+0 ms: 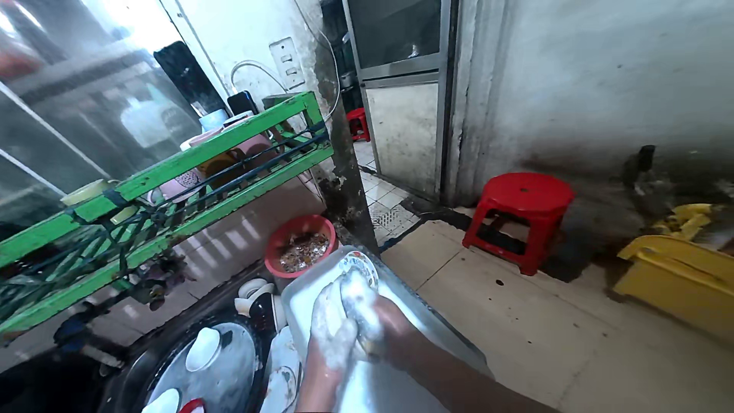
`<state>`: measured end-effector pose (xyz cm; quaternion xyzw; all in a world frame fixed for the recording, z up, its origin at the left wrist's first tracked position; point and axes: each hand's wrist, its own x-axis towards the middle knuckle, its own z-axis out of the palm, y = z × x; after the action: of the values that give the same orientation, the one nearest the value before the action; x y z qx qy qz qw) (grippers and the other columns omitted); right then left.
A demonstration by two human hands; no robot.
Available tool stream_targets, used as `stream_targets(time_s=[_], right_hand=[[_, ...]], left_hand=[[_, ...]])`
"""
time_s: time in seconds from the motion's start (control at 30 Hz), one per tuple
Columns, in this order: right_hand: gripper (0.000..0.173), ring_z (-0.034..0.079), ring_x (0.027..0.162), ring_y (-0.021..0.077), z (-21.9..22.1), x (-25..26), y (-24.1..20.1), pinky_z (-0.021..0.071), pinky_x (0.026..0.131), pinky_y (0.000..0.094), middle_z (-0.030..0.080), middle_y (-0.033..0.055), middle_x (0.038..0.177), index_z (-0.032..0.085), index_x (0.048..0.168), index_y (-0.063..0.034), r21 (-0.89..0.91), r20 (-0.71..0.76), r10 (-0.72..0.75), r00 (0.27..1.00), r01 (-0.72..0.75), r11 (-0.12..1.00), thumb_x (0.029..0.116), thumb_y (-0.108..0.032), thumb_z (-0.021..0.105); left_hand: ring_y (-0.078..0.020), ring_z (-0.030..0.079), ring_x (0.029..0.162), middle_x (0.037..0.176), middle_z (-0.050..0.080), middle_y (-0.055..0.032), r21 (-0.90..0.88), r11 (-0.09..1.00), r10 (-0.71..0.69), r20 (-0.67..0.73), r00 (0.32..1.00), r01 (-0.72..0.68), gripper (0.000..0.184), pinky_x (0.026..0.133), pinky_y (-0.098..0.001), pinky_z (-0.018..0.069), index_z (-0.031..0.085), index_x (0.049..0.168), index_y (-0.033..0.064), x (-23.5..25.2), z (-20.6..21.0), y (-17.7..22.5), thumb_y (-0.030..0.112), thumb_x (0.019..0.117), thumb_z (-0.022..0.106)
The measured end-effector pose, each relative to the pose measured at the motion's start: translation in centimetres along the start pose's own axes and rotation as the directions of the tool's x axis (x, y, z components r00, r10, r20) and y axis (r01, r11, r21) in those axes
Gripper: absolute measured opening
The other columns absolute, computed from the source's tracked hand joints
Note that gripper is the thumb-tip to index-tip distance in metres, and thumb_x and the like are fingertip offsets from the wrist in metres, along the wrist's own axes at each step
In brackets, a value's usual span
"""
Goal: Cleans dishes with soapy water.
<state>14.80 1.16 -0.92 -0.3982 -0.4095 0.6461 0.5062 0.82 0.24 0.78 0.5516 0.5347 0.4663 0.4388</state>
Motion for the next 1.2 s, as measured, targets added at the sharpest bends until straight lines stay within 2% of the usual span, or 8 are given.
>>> stream_targets(time_s=[0.17,0.37,0.5,0.67,0.8,0.97,1.1,1.2], right_hand=[[0.048,0.061,0.121,0.0328,0.8,-1.0,-3.9,0.0467,0.107,0.0482,0.064,0.0261,0.127,0.055,0.133,0.0104,-0.736,0.429,0.116,0.896,0.273,0.62,0.0942,-0.015,0.069],[0.023,0.063,0.112,0.035,-1.3,1.1,-4.6,0.0519,0.089,0.0554,0.07,0.0103,0.111,0.071,0.11,-0.0115,-0.554,0.822,-0.226,0.522,0.825,-0.111,0.089,-0.004,0.066],[0.04,0.065,0.115,0.037,-3.1,2.7,-2.6,0.0515,0.097,0.0585,0.072,0.0122,0.117,0.072,0.122,-0.0126,-0.695,0.691,-0.331,0.643,0.717,-0.057,0.083,-0.001,0.07],[0.058,0.058,0.129,0.0335,1.8,-0.4,-1.5,0.0449,0.11,0.0484,0.06,0.0242,0.137,0.054,0.139,0.0065,-0.803,0.207,0.033,0.978,0.15,0.577,0.087,-0.012,0.071],[0.046,0.064,0.1,0.0106,2.3,-1.2,-2.9,0.0554,0.087,0.0304,0.062,0.0104,0.118,0.043,0.146,-0.0015,-0.191,0.211,0.239,0.948,-0.2,0.961,0.1001,0.001,0.047],[0.057,0.064,0.116,0.026,-1.8,-0.5,-3.0,0.0507,0.104,0.0429,0.065,0.0203,0.126,0.056,0.138,0.0027,-0.631,0.142,0.083,0.986,0.025,0.776,0.088,-0.02,0.074],[0.05,0.059,0.125,0.0435,-5.0,-1.5,-1.8,0.0419,0.111,0.0559,0.064,0.0291,0.13,0.064,0.13,0.0058,-0.89,0.228,0.057,0.972,0.184,0.418,0.0904,-0.023,0.073],[0.046,0.06,0.124,0.0424,-5.9,-1.3,0.2,0.0478,0.106,0.0585,0.066,0.0228,0.13,0.066,0.131,-0.0014,-0.912,0.326,0.017,0.945,0.31,0.268,0.0906,-0.021,0.072]], left_hand=[[-0.0114,0.067,0.099,0.115,0.066,-0.0083,-0.237,0.96,-0.137,0.072,0.988,0.15,0.046,0.085,-0.0304,0.0579,0.046,0.143,0.0015,-0.5,-1.7,0.8,0.02,0.1008,0.045],[-0.021,0.072,0.082,0.09,0.071,-0.0107,-0.523,0.669,-0.408,0.335,0.85,0.527,0.046,0.073,-0.0394,0.0616,0.062,0.111,0.0097,0.1,-1.5,2.6,0.039,0.1114,0.027],[-0.0155,0.069,0.097,0.109,0.069,-0.0089,-0.28,0.943,-0.157,0.101,0.982,0.18,0.035,0.084,-0.0337,0.0589,0.056,0.132,0.0041,1.2,-1.7,2.8,0.021,0.106,0.041],[-0.0168,0.061,0.117,0.127,0.064,-0.016,0.188,0.979,0.083,-0.036,0.996,-0.074,0.053,0.102,-0.0351,0.0494,0.058,0.133,-0.005,2.1,-1.6,1.4,0.019,0.0856,0.064],[-0.0119,0.066,0.103,0.121,0.066,-0.0093,-0.301,0.953,-0.028,-0.162,0.986,-0.023,0.045,0.087,-0.0314,0.0573,0.047,0.144,0.0015,0.2,-2.7,-2.6,0.025,0.1064,0.035],[-0.0203,0.064,0.099,0.12,0.061,-0.0108,-0.512,0.848,-0.254,-0.617,0.745,-0.135,0.052,0.079,-0.0454,0.0576,0.043,0.144,0.012,0.9,-11.2,-6.1,0.048,0.1098,0.027],[-0.0213,0.058,0.094,0.116,0.057,-0.0182,-0.329,0.944,-0.287,-0.825,0.487,-0.002,0.043,0.081,-0.0428,0.0528,0.043,0.142,-0.0025,0.2,-19.2,-10.1,0.028,0.111,0.037],[-0.025,0.057,0.1,0.119,0.058,-0.0234,-0.17,0.979,-0.206,-0.824,0.527,0.116,0.038,0.087,-0.0443,0.0505,0.048,0.135,-0.0094,2.0,-17.4,-8.3,0.016,0.1083,0.038]])
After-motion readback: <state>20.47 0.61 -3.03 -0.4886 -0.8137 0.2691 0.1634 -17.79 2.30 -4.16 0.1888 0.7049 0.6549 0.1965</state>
